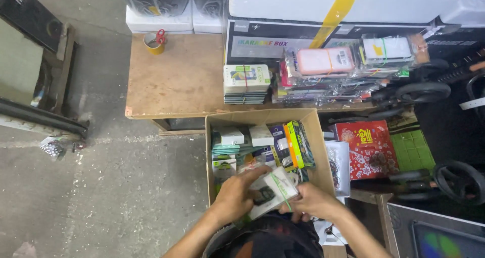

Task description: Organizing and checking stock of mobile phone accessories in a box.

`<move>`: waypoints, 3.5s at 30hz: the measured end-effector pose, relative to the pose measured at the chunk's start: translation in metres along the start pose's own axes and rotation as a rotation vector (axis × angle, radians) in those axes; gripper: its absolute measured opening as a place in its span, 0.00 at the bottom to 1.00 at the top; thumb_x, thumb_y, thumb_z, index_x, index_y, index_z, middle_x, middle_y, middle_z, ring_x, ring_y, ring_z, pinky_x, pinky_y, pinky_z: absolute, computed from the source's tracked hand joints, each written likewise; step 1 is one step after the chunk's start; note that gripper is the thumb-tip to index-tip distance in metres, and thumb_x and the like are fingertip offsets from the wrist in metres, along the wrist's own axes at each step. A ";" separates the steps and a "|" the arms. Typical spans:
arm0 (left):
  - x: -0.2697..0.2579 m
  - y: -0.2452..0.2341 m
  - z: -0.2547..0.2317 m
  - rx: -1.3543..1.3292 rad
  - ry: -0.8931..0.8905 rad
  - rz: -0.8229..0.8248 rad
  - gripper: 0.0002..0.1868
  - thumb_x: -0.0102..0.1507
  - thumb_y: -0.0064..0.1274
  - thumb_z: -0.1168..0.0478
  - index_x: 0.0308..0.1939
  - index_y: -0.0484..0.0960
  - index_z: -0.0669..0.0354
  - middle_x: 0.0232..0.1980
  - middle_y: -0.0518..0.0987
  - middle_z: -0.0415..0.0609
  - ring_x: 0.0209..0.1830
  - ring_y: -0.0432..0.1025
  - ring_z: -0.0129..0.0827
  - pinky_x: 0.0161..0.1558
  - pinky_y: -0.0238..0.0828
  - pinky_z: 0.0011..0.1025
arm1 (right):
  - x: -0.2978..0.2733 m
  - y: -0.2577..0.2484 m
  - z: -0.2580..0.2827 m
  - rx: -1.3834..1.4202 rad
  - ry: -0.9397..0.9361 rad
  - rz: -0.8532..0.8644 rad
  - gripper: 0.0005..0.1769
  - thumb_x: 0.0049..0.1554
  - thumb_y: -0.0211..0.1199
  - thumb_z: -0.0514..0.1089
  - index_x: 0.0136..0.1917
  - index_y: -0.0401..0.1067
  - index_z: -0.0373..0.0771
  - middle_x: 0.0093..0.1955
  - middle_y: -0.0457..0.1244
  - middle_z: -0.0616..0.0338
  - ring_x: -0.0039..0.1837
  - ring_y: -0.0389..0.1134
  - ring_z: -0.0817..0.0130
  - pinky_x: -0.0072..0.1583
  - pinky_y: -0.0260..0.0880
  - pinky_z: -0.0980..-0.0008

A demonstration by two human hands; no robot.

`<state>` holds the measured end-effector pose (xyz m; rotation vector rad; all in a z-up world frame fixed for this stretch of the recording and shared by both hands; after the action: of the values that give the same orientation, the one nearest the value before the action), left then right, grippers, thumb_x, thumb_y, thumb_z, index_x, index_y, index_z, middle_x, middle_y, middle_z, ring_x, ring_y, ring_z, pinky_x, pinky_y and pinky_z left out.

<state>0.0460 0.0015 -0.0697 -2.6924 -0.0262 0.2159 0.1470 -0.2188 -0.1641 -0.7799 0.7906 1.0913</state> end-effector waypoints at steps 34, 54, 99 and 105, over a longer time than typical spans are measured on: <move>0.060 -0.013 0.098 -1.359 -0.440 -0.400 0.23 0.68 0.47 0.46 0.50 0.74 0.66 0.42 0.82 0.57 0.37 0.80 0.41 0.41 0.80 0.39 | 0.014 0.071 0.096 0.843 -0.383 0.056 0.27 0.58 0.52 0.46 0.71 0.60 0.49 0.53 0.69 0.57 0.45 0.74 0.64 0.37 0.76 0.60; 0.036 0.025 0.072 -1.441 -0.416 -0.367 0.16 0.65 0.54 0.62 0.54 0.79 0.68 0.47 0.84 0.55 0.43 0.80 0.40 0.46 0.79 0.37 | -0.011 0.042 0.115 0.254 -0.764 -0.574 0.38 0.59 0.60 0.48 0.78 0.53 0.34 0.70 0.62 0.45 0.68 0.66 0.60 0.66 0.69 0.63; -0.038 -0.013 0.191 -0.800 -0.588 -0.659 0.30 0.63 0.55 0.49 0.66 0.72 0.58 0.60 0.79 0.54 0.52 0.78 0.38 0.51 0.75 0.36 | 0.123 -0.054 0.077 0.999 -0.451 -0.076 0.13 0.57 0.61 0.40 0.55 0.70 0.35 0.46 0.69 0.53 0.43 0.70 0.64 0.43 0.72 0.62; -0.095 0.056 0.269 -0.712 -0.766 -0.712 0.25 0.62 0.60 0.55 0.61 0.78 0.60 0.52 0.84 0.56 0.48 0.78 0.37 0.48 0.75 0.34 | 0.262 -0.120 0.109 1.404 -0.423 -0.018 0.11 0.61 0.60 0.40 0.54 0.65 0.33 0.48 0.64 0.50 0.50 0.67 0.56 0.54 0.73 0.56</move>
<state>-0.0906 0.0593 -0.3196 -2.8245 -1.4882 1.1466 0.3477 -0.0402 -0.3159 0.6095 0.9345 0.4232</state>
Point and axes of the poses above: each hand's wrist, its own x-axis towards the middle knuckle, its own y-axis out of the palm, z = x × y, the point moved 5 cm from there along x, towards the middle knuckle
